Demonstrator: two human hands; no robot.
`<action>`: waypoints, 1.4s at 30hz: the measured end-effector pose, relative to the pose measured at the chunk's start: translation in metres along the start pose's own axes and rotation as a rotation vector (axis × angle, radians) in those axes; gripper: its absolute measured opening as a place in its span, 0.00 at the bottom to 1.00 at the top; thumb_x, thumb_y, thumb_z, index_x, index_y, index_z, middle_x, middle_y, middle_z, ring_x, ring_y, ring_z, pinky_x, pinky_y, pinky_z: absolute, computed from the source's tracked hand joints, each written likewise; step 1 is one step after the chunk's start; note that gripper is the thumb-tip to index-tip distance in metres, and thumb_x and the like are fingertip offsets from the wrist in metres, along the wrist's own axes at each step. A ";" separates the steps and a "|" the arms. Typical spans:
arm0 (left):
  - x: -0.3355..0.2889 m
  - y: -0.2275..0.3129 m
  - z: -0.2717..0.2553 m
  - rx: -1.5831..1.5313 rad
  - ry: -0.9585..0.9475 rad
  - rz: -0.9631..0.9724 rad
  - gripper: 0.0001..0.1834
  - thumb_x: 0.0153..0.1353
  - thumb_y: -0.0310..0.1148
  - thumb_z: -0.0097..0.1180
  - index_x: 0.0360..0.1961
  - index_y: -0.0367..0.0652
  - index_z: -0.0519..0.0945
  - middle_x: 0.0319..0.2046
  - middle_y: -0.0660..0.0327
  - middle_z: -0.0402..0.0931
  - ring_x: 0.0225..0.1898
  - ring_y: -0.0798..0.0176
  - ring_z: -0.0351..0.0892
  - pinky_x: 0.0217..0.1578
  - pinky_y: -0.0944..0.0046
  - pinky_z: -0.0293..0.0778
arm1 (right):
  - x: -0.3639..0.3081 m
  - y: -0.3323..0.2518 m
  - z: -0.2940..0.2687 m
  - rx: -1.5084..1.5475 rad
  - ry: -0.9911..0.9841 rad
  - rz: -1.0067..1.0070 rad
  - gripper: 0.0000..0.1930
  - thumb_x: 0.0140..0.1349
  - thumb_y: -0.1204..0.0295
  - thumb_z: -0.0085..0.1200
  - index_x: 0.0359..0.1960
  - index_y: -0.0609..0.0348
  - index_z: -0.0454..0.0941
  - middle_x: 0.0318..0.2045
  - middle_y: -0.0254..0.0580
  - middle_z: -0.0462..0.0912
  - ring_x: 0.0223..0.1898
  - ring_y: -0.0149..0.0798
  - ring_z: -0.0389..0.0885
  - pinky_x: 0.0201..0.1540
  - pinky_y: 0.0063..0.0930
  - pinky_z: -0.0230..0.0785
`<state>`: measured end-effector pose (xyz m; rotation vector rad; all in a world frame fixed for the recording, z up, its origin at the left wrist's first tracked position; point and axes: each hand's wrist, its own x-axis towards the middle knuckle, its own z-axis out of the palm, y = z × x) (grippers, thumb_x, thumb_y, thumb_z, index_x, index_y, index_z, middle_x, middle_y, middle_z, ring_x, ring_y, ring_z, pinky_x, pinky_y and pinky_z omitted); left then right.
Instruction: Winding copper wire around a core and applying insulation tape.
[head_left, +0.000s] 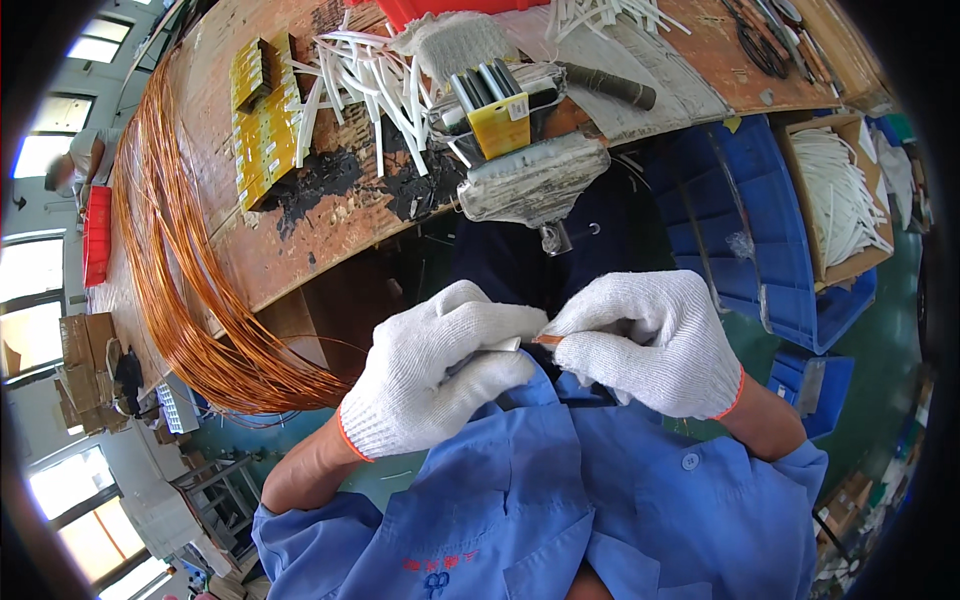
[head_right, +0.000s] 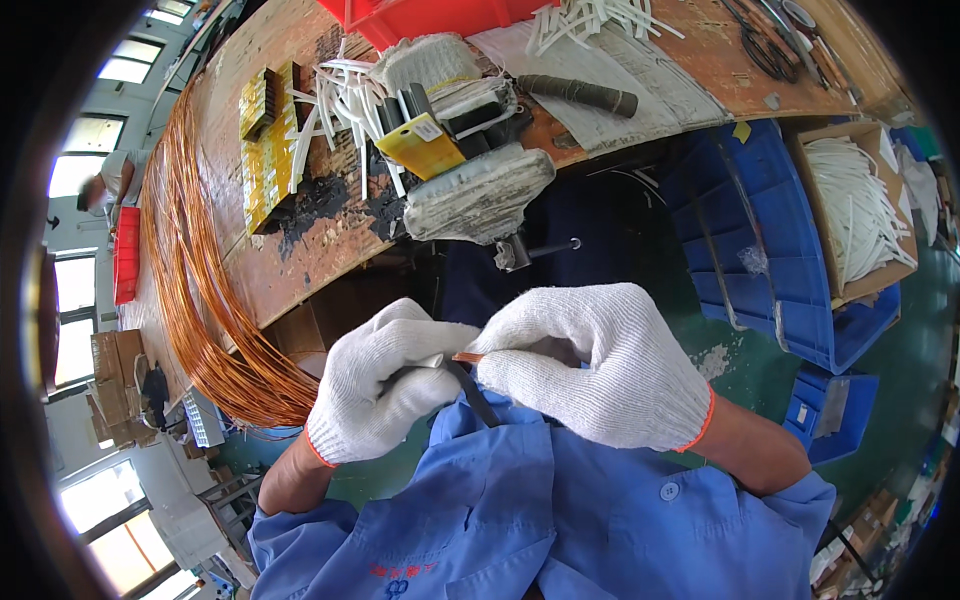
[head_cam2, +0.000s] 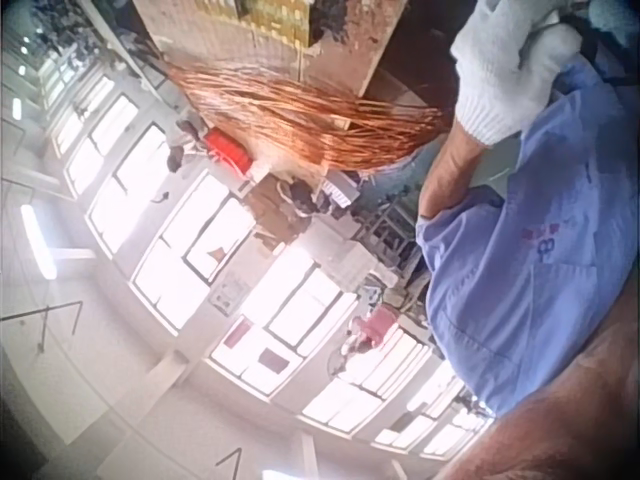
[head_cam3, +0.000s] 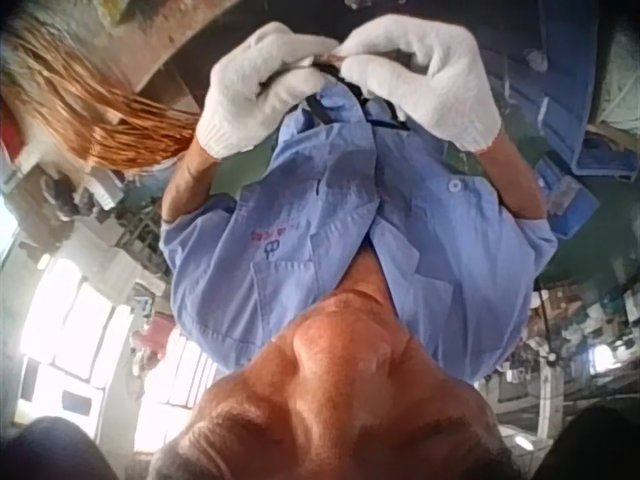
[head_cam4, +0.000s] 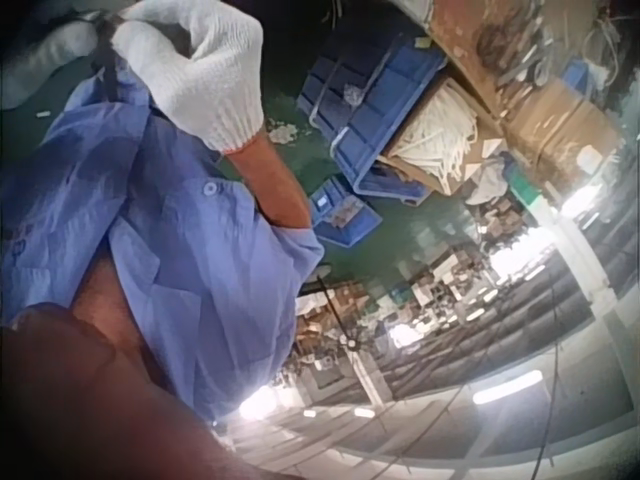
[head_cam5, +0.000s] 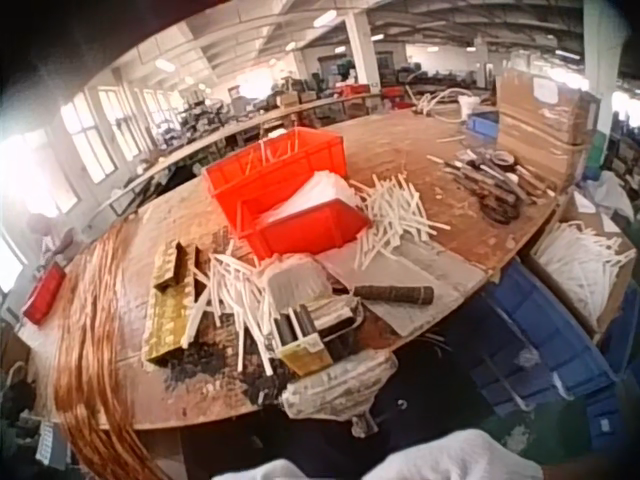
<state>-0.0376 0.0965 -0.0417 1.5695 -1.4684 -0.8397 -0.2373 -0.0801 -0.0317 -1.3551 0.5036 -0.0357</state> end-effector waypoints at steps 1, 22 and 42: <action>0.000 0.002 -0.002 -0.035 -0.005 -0.022 0.17 0.71 0.32 0.70 0.57 0.35 0.87 0.35 0.57 0.83 0.34 0.59 0.82 0.37 0.60 0.78 | 0.001 0.000 0.000 -0.008 0.003 -0.003 0.06 0.72 0.77 0.69 0.46 0.65 0.92 0.35 0.36 0.91 0.36 0.22 0.85 0.38 0.21 0.78; -0.003 0.003 0.004 0.355 0.048 0.068 0.24 0.56 0.29 0.78 0.55 0.38 0.90 0.34 0.57 0.86 0.31 0.55 0.88 0.31 0.58 0.79 | 0.003 0.003 0.004 0.024 -0.031 -0.061 0.05 0.71 0.79 0.68 0.45 0.67 0.91 0.37 0.40 0.92 0.38 0.26 0.88 0.40 0.23 0.81; -0.002 -0.004 0.006 0.449 0.102 0.219 0.25 0.52 0.28 0.79 0.53 0.35 0.89 0.33 0.56 0.87 0.29 0.55 0.87 0.28 0.58 0.80 | 0.005 0.007 0.006 0.055 -0.025 -0.035 0.05 0.70 0.77 0.70 0.45 0.63 0.92 0.32 0.38 0.91 0.27 0.22 0.85 0.22 0.18 0.72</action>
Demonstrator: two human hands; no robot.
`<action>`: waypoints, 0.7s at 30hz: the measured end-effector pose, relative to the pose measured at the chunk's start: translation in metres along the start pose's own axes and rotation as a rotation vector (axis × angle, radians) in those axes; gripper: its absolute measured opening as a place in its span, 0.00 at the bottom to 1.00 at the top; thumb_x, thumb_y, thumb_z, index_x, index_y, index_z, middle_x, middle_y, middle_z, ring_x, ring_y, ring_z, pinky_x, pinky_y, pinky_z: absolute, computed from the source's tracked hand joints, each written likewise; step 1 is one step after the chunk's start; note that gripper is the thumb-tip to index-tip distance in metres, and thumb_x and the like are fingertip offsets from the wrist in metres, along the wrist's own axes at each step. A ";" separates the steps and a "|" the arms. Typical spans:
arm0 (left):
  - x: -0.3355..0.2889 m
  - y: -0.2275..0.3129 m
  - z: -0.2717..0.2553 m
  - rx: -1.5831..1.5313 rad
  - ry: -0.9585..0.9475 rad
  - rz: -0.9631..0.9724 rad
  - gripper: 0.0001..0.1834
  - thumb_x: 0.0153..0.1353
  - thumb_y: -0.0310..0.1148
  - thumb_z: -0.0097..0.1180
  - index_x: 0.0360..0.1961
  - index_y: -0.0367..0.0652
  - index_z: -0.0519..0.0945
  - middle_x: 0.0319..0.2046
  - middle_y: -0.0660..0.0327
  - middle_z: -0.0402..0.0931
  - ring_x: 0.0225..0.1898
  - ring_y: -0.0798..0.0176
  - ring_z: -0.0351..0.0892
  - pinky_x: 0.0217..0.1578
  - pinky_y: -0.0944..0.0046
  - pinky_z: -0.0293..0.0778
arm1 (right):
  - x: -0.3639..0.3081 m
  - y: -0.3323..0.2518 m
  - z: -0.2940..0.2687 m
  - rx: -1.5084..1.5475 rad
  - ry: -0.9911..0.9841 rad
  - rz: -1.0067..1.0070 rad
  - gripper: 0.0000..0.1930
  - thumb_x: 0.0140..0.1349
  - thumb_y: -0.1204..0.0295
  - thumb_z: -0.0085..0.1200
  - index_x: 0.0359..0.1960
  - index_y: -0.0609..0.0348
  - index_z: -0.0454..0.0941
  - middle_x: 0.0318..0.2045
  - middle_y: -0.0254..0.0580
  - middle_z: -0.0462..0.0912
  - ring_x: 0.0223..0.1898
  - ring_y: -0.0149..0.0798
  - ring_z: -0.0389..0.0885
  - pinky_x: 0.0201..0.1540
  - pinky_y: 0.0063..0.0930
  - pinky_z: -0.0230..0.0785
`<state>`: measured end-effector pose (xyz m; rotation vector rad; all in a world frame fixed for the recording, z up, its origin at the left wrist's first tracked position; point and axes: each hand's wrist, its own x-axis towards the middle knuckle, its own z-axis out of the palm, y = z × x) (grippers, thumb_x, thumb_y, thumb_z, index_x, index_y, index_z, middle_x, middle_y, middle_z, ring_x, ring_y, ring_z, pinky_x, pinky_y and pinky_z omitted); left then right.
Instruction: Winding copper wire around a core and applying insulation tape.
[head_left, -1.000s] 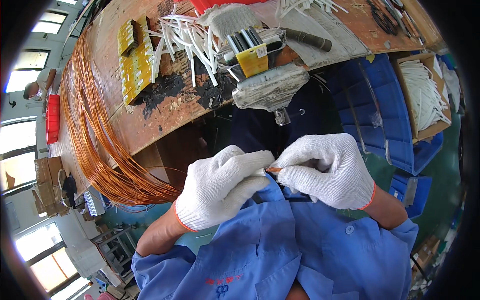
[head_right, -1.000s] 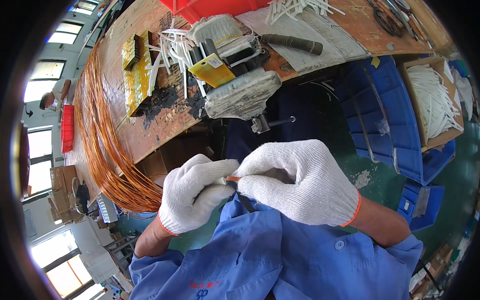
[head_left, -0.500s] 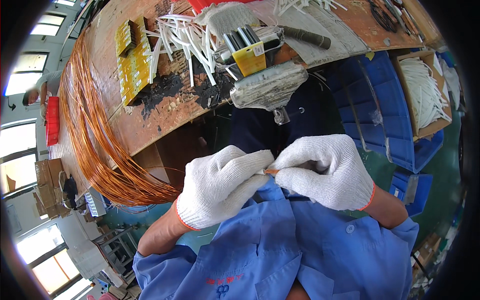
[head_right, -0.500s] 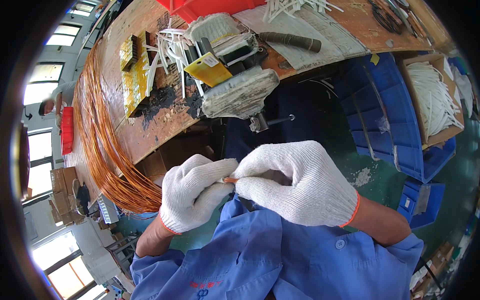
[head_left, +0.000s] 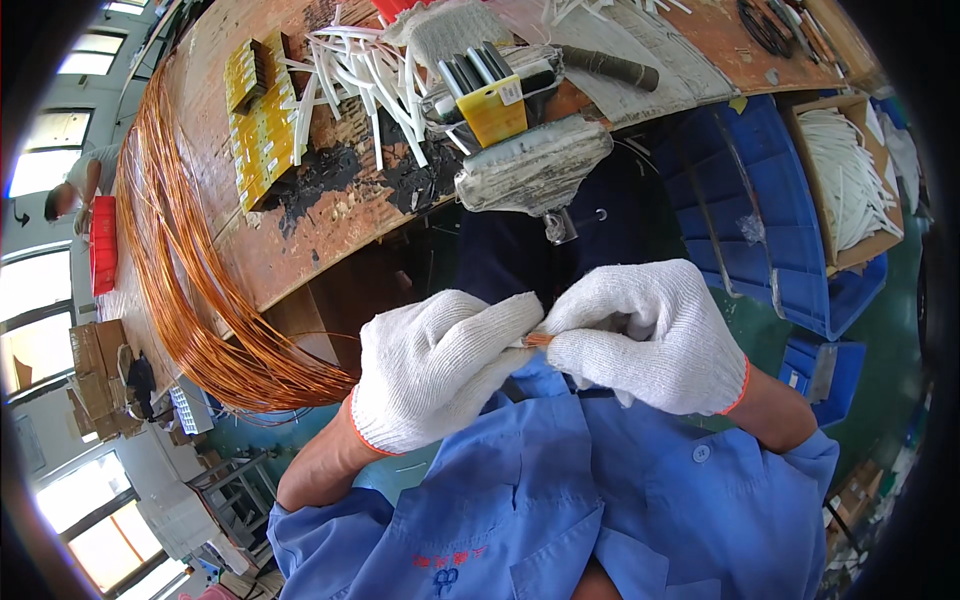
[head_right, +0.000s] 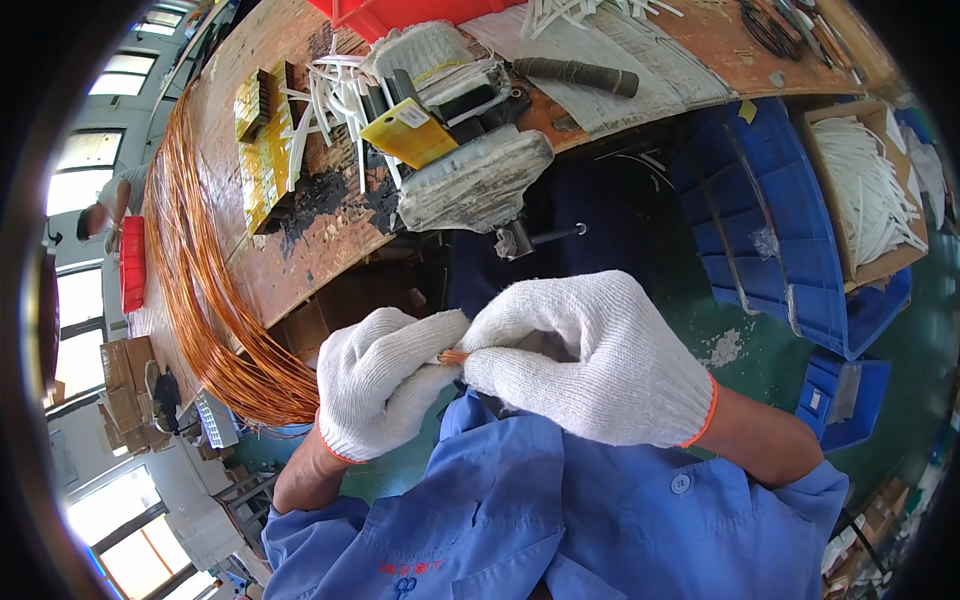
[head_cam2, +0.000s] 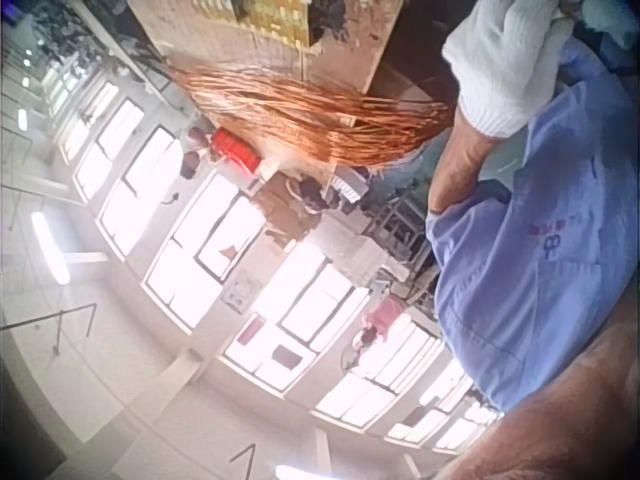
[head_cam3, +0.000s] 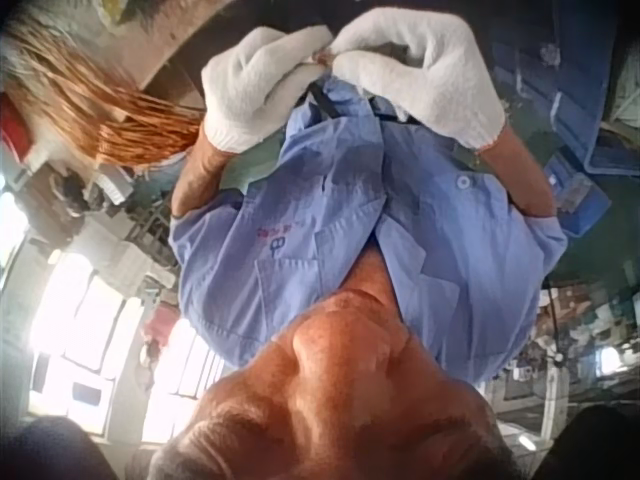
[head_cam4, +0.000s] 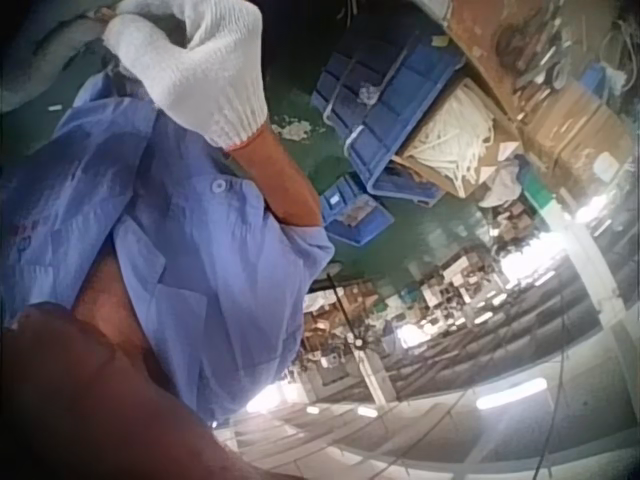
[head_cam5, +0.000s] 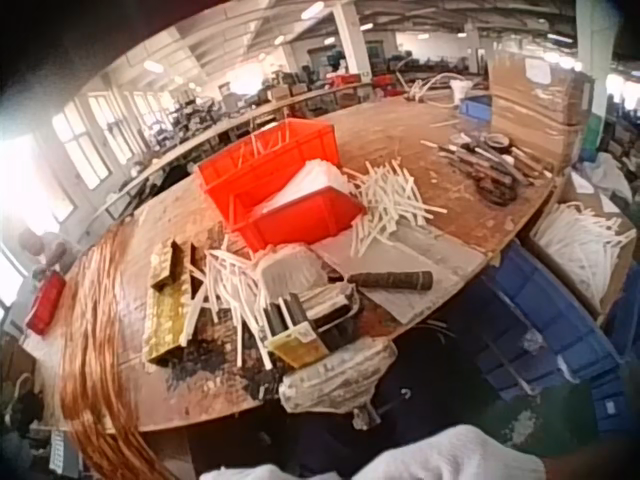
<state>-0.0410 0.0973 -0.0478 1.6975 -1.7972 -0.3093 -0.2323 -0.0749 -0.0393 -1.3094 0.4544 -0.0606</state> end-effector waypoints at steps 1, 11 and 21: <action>0.000 -0.001 0.000 -0.003 0.001 0.010 0.25 0.52 0.28 0.79 0.53 0.35 0.89 0.33 0.56 0.86 0.28 0.55 0.87 0.27 0.58 0.80 | 0.000 0.001 -0.001 0.014 -0.009 0.007 0.05 0.70 0.77 0.70 0.45 0.63 0.92 0.31 0.38 0.90 0.26 0.23 0.85 0.22 0.18 0.71; -0.002 -0.007 0.003 -0.040 -0.013 0.065 0.29 0.51 0.33 0.79 0.56 0.37 0.88 0.32 0.57 0.85 0.28 0.54 0.86 0.27 0.56 0.79 | 0.003 -0.005 -0.010 0.173 -0.113 0.223 0.08 0.74 0.73 0.67 0.46 0.65 0.91 0.28 0.37 0.89 0.21 0.20 0.79 0.19 0.18 0.67; 0.001 -0.003 0.005 0.011 0.006 -0.045 0.24 0.56 0.29 0.77 0.55 0.36 0.89 0.34 0.55 0.87 0.30 0.53 0.87 0.30 0.57 0.81 | -0.003 0.001 0.008 -0.115 0.082 -0.106 0.05 0.70 0.77 0.69 0.44 0.65 0.90 0.34 0.39 0.91 0.33 0.26 0.87 0.35 0.24 0.78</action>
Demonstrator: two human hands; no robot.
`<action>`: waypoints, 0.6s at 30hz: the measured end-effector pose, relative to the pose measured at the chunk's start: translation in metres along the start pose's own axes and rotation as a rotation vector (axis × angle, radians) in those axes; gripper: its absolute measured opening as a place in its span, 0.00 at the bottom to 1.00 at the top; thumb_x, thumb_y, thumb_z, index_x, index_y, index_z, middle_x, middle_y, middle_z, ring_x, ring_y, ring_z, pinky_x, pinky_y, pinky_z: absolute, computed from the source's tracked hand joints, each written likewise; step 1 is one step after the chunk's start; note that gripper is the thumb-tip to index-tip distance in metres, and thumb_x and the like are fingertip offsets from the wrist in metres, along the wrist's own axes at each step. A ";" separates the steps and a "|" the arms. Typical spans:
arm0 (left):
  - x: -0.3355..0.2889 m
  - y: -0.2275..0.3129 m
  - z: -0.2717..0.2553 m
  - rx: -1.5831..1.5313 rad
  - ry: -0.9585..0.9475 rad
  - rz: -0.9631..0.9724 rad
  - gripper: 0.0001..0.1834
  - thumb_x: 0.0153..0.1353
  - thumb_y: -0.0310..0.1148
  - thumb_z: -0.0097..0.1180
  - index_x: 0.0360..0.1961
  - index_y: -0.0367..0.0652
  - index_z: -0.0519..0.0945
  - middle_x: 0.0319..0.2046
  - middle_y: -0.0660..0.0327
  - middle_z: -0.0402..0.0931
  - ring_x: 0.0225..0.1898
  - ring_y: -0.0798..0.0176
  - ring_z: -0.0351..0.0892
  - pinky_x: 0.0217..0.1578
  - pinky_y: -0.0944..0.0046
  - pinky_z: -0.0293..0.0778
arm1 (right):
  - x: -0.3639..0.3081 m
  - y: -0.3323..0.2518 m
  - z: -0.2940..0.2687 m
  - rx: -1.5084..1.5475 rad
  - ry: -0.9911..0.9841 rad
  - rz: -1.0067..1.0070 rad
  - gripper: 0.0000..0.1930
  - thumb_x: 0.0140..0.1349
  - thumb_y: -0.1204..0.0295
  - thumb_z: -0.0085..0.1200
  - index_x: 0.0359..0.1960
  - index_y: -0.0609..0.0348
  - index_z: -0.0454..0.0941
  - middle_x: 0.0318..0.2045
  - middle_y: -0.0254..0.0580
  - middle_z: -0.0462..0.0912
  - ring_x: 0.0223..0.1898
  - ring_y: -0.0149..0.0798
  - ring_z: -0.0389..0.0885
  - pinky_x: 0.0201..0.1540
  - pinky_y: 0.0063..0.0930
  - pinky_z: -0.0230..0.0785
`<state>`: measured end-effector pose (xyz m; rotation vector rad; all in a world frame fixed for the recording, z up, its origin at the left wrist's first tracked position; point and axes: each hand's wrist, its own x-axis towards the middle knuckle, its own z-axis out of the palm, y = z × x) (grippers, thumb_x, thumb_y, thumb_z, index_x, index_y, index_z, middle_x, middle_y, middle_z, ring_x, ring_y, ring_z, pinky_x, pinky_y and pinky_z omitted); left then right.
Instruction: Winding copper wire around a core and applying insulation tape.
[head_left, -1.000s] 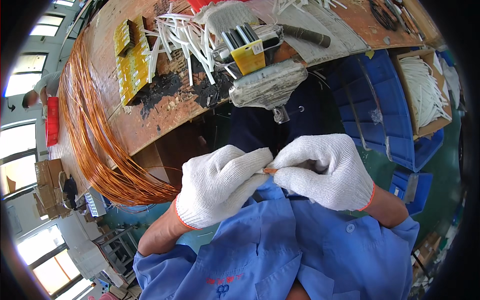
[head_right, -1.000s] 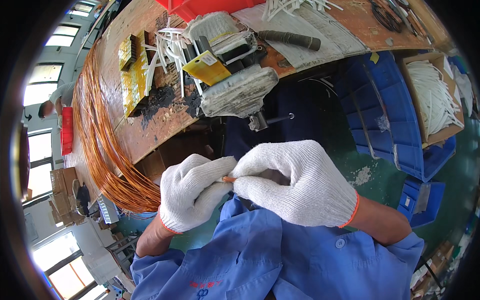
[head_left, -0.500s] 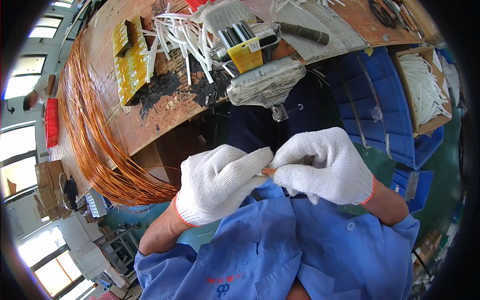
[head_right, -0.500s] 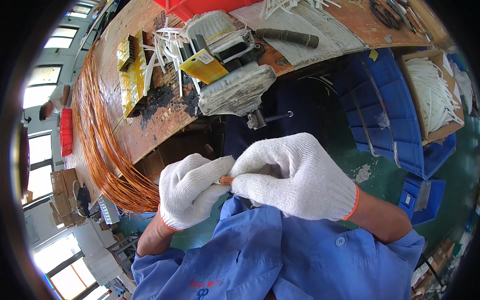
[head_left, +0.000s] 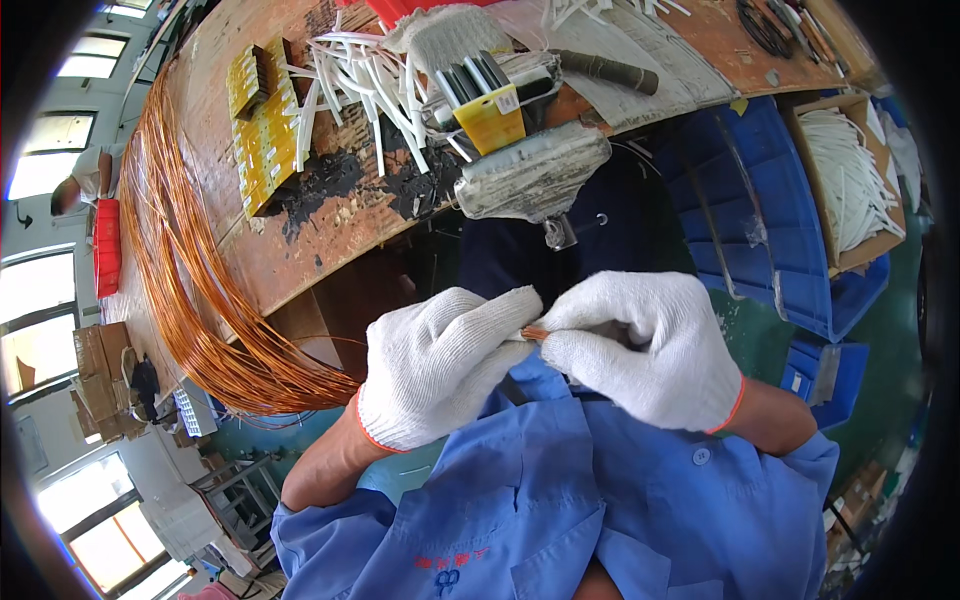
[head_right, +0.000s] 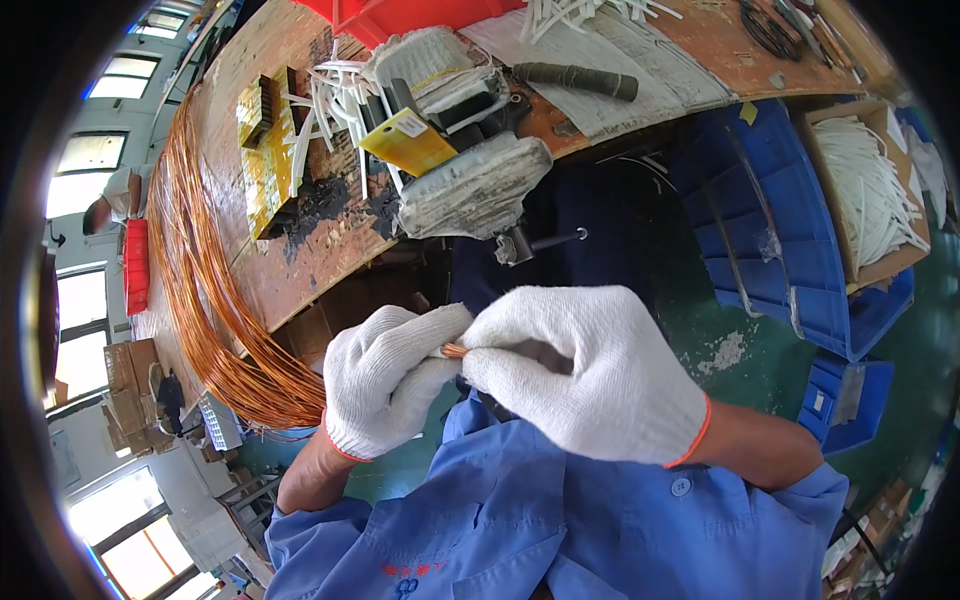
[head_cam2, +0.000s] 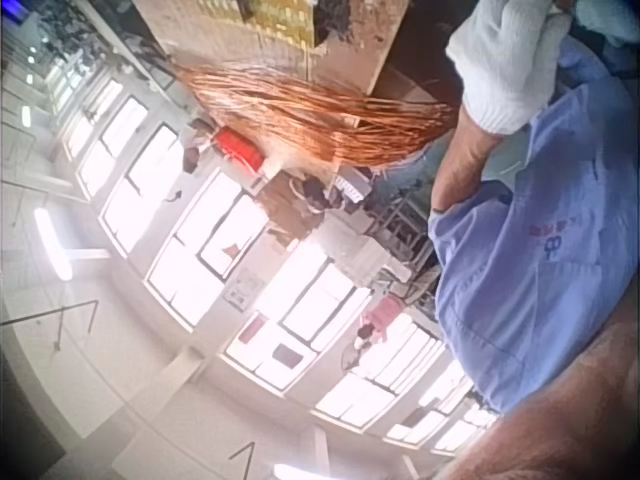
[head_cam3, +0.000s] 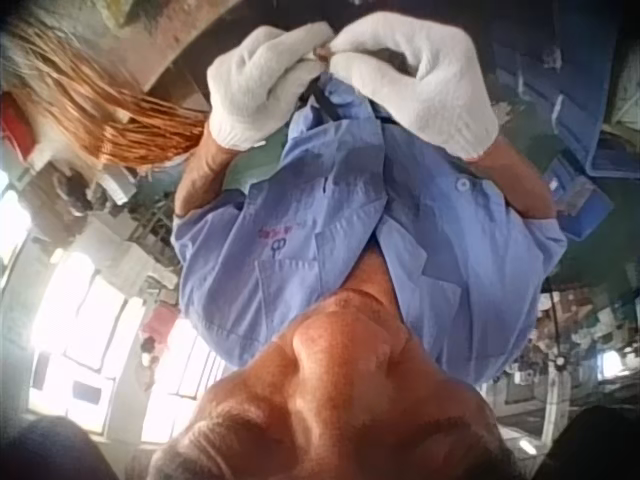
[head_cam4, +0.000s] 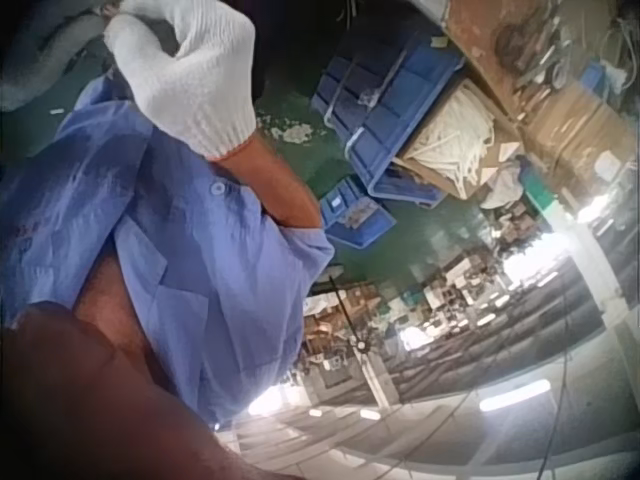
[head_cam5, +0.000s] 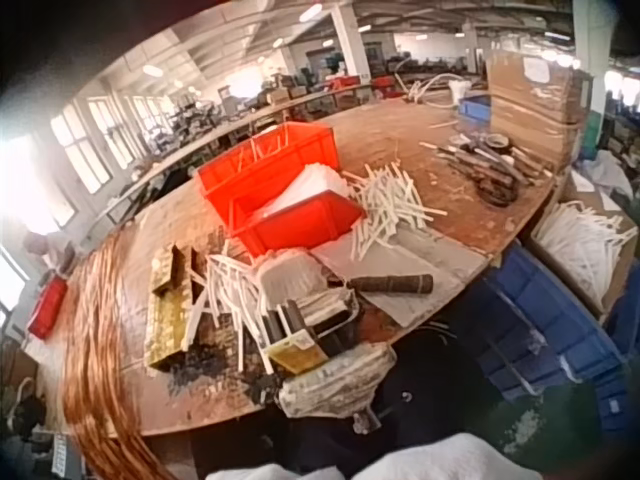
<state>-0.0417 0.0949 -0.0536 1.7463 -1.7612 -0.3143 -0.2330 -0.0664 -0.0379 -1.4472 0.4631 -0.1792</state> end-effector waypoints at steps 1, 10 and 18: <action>0.001 0.000 0.000 -0.004 -0.006 -0.018 0.24 0.56 0.28 0.76 0.55 0.37 0.89 0.35 0.55 0.87 0.30 0.54 0.88 0.30 0.57 0.81 | -0.001 0.003 0.003 -0.057 0.036 -0.063 0.06 0.69 0.77 0.69 0.44 0.65 0.90 0.34 0.41 0.91 0.34 0.27 0.87 0.36 0.25 0.79; 0.002 -0.002 -0.001 0.060 -0.031 -0.001 0.24 0.54 0.30 0.77 0.54 0.38 0.90 0.33 0.57 0.86 0.30 0.55 0.88 0.30 0.57 0.81 | 0.004 0.010 0.003 -0.366 0.087 -0.321 0.07 0.65 0.75 0.71 0.43 0.62 0.89 0.34 0.51 0.89 0.33 0.50 0.91 0.37 0.37 0.82; 0.003 -0.007 -0.008 0.250 -0.166 0.150 0.28 0.51 0.38 0.78 0.54 0.43 0.90 0.32 0.61 0.84 0.29 0.56 0.87 0.29 0.57 0.80 | 0.011 0.013 -0.006 -0.374 -0.055 -0.314 0.04 0.64 0.76 0.69 0.39 0.61 0.88 0.32 0.49 0.88 0.32 0.50 0.90 0.35 0.37 0.81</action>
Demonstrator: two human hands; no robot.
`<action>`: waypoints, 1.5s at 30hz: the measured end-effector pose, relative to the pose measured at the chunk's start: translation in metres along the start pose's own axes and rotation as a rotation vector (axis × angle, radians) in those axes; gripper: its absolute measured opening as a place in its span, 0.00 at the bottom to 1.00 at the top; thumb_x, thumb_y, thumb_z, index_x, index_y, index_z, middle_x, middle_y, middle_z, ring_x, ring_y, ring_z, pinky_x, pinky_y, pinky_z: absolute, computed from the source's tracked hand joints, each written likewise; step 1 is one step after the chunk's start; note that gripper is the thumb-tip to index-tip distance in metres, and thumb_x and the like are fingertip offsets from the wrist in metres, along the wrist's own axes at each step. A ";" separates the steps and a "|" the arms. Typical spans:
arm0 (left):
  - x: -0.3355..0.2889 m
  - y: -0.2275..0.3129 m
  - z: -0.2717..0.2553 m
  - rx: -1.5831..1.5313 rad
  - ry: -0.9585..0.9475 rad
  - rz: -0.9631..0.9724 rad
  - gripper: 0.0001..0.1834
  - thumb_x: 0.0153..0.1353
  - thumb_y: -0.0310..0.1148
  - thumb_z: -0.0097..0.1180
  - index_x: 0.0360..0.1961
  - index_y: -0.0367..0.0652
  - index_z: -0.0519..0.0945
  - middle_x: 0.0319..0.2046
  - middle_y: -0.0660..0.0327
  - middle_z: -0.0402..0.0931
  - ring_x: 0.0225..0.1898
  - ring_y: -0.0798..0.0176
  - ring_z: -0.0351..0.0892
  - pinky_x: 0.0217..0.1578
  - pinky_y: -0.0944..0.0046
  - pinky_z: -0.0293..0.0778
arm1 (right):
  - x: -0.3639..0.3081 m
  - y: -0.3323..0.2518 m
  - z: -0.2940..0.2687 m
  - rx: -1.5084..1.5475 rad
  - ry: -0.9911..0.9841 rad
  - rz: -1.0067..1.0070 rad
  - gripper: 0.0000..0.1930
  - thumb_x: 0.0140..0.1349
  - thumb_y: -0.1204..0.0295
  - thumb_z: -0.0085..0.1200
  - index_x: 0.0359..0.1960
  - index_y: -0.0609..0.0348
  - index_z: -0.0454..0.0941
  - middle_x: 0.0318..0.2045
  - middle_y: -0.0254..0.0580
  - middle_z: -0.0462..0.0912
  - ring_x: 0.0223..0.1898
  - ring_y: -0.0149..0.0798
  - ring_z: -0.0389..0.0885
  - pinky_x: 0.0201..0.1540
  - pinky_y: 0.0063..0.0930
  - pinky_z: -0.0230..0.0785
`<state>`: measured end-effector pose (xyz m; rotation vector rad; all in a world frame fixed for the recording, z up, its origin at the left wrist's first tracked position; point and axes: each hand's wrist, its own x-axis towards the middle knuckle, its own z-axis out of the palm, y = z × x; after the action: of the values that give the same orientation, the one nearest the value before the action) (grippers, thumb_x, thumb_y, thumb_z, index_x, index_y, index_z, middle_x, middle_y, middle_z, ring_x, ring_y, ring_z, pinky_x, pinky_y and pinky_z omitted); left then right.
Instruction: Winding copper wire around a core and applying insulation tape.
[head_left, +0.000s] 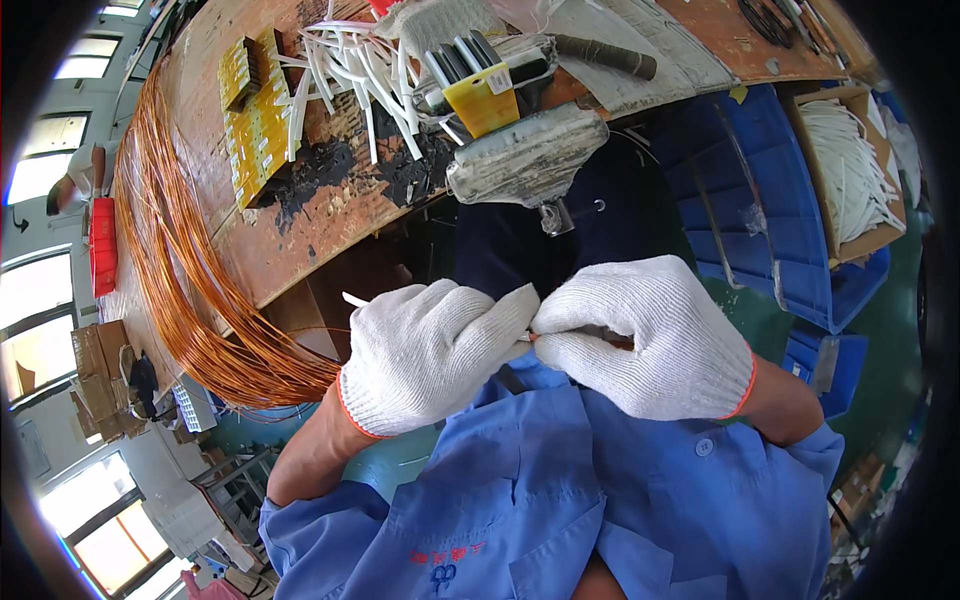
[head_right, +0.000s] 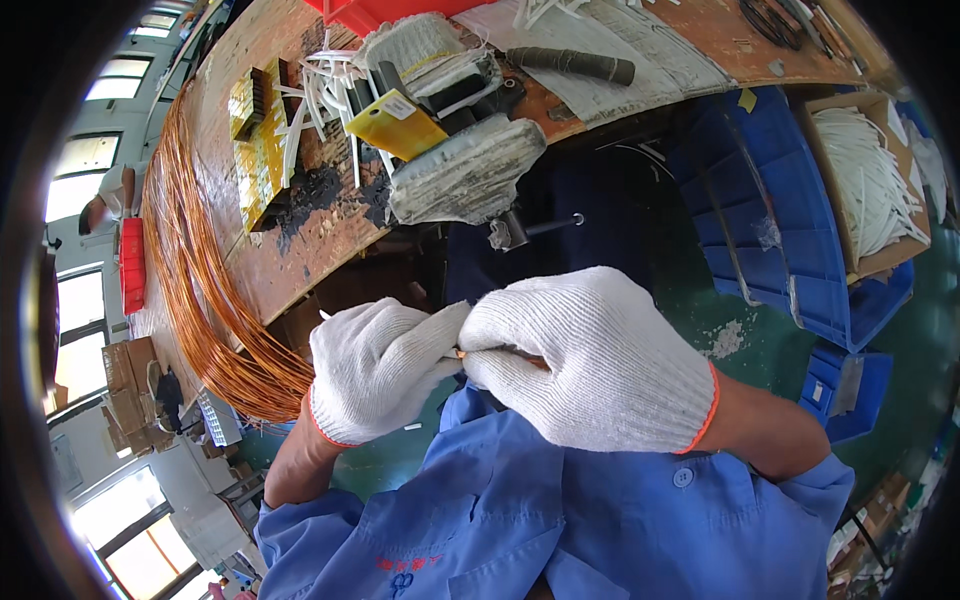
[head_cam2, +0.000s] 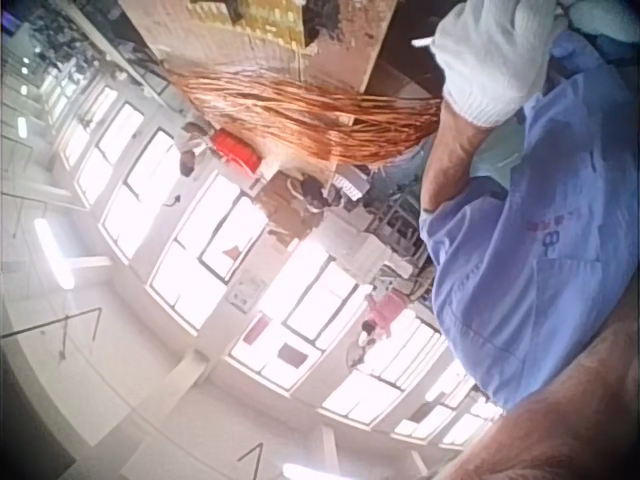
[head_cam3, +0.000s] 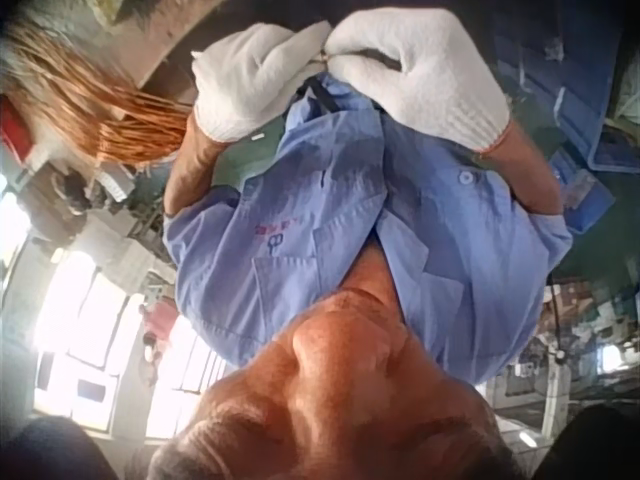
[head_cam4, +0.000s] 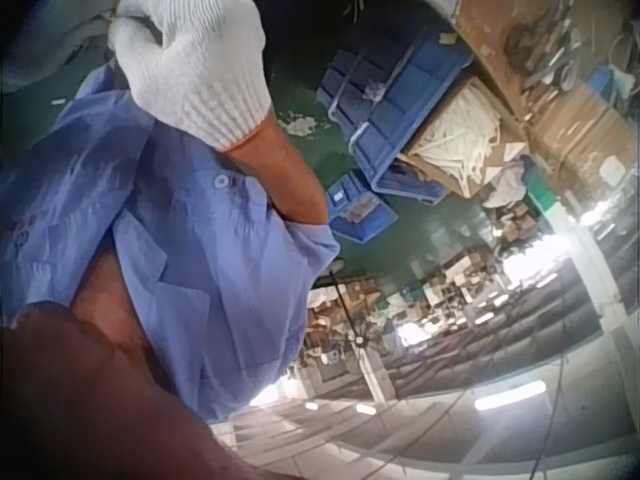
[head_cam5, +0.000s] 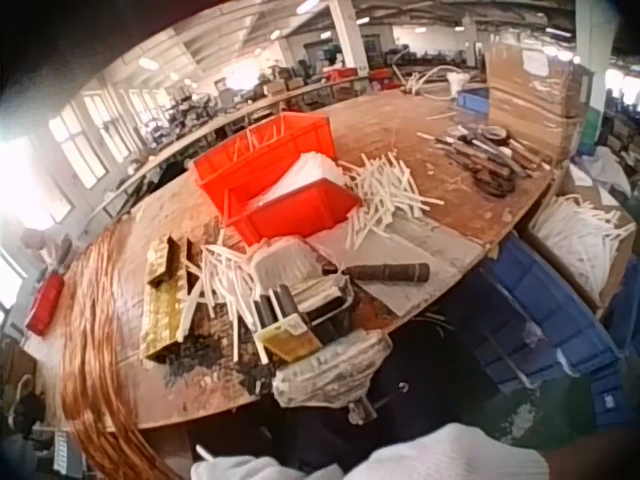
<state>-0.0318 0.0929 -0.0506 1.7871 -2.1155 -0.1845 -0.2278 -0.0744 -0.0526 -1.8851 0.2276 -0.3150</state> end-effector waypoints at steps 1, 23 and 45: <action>0.000 0.001 -0.003 0.015 -0.011 -0.003 0.28 0.51 0.38 0.78 0.54 0.43 0.90 0.31 0.61 0.84 0.29 0.56 0.87 0.29 0.57 0.80 | 0.001 0.000 -0.001 -0.010 -0.025 -0.001 0.04 0.64 0.76 0.69 0.39 0.61 0.88 0.32 0.48 0.88 0.32 0.50 0.90 0.35 0.37 0.81; 0.003 0.015 -0.001 -0.263 0.080 -0.283 0.16 0.64 0.26 0.71 0.53 0.39 0.89 0.29 0.55 0.85 0.27 0.53 0.89 0.29 0.58 0.81 | -0.014 0.021 0.022 -0.763 0.306 -0.517 0.19 0.56 0.71 0.72 0.50 0.59 0.90 0.25 0.31 0.73 0.22 0.32 0.74 0.19 0.29 0.62; 0.001 0.000 0.004 -0.275 0.118 -0.171 0.19 0.60 0.36 0.76 0.52 0.45 0.90 0.30 0.59 0.85 0.29 0.53 0.87 0.28 0.56 0.80 | 0.000 -0.005 -0.001 0.059 0.033 0.030 0.08 0.66 0.76 0.71 0.46 0.58 0.91 0.29 0.37 0.86 0.31 0.35 0.87 0.34 0.31 0.79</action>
<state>-0.0334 0.0916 -0.0537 1.7646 -1.7613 -0.3846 -0.2282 -0.0741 -0.0475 -1.8176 0.2654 -0.3290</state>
